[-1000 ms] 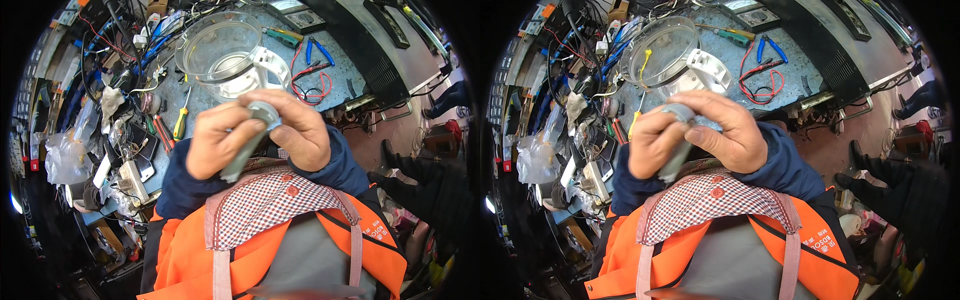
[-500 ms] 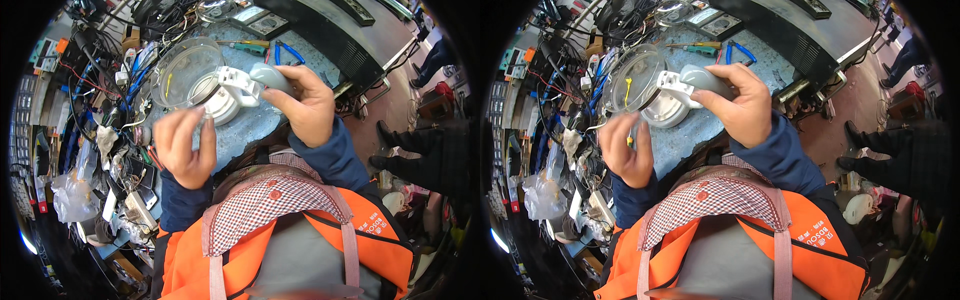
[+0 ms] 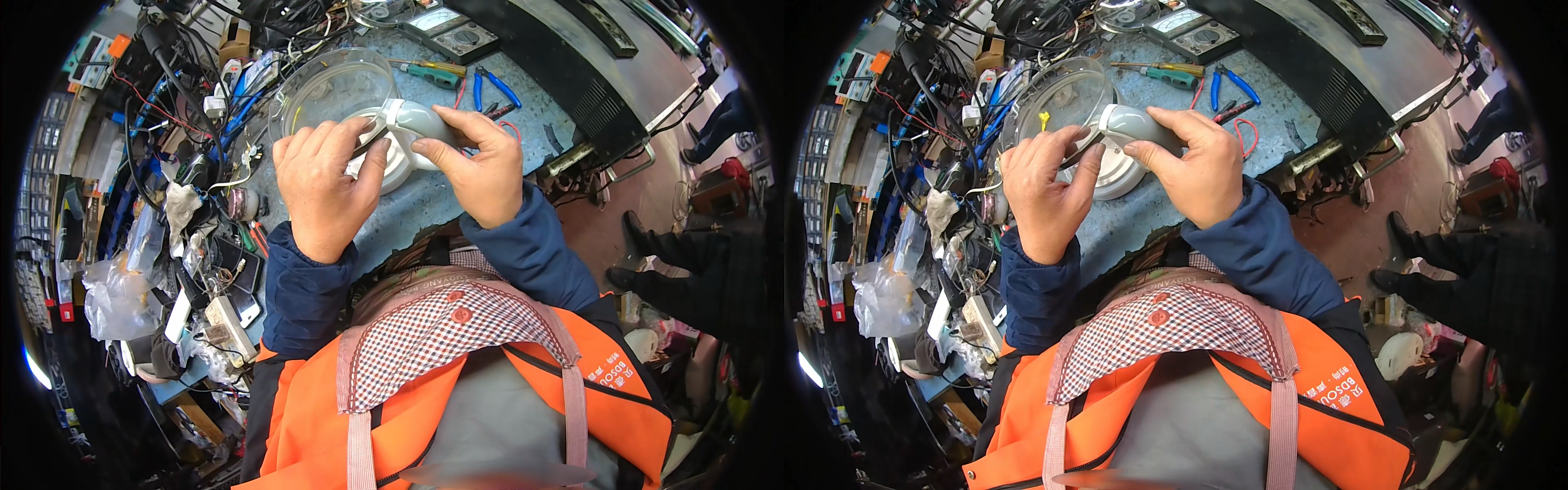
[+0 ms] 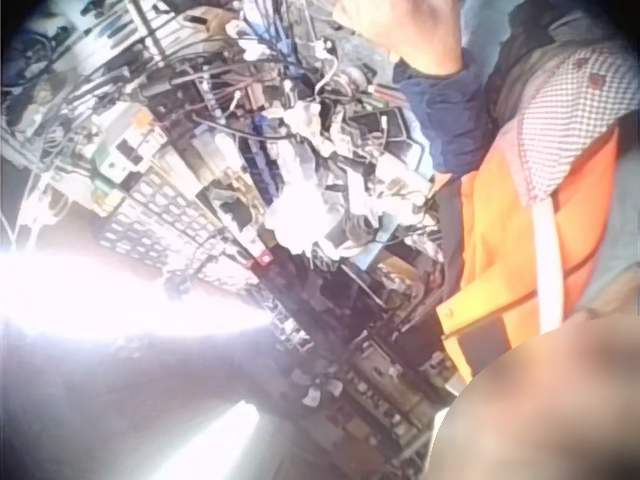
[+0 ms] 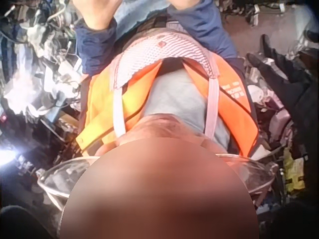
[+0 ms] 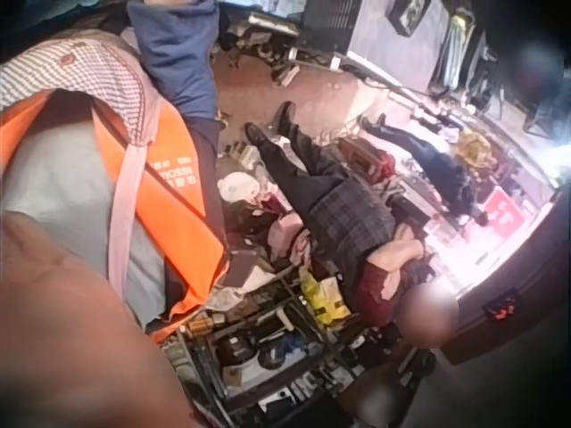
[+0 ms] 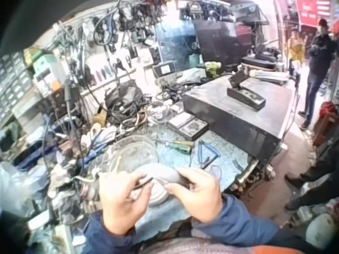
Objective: The person assembles a glass electric kettle by screwing the base to the glass body, attaching the handle, and tightening the screws with a screwdriver. The person repeatedly checks the fit and alignment of the components during assembly.
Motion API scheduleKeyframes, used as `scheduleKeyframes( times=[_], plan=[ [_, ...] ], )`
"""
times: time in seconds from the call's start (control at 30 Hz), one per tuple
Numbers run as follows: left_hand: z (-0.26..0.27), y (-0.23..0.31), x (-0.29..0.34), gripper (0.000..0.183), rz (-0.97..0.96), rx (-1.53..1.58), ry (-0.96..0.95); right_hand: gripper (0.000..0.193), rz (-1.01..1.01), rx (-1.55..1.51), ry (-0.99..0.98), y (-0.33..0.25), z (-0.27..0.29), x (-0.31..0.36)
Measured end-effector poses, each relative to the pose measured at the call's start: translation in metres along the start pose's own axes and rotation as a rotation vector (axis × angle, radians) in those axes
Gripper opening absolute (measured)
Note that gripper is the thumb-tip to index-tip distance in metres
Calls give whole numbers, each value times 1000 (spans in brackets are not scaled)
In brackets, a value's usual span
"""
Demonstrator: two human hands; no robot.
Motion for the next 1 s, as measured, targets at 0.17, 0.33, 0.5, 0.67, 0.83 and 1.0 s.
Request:
scheduleKeyframes(
  times=[0.17, 0.33, 0.5, 0.67, 0.83, 1.0],
  plan=[
    [-4, 8, -9, 27, 89, -5, 55, 45, 18, 64, -54, -4, 3, -3],
    [-9, 8, -15, 38, 197, -16, 33, 35, -210, -325, -272, -1, 0, -9],
    [-7, 9, -15, 38, 213, -20, 8, 31, -512, -513, -556, -4, 2, -35],
    [-8, 8, -15, 39, 154, -57, 12, 32, -557, -506, -619, -4, 2, -41],
    [-5, 8, -18, 39, 160, -54, -22, 31, -557, -489, -571, -9, -2, -40],
    [1, 11, -23, 48, 190, -56, -97, 30, -612, -498, -655, -15, 0, -50]
  ],
)
Point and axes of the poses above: each hand's wrist, its own x-axis away from the middle knuckle, its own z-axis out of the back of the hand, y = z × x, the point moved 1 cm from there along -x, towards the middle knuckle, and after that the axes turned 14 degrees about -z, right-handed, at the moved point
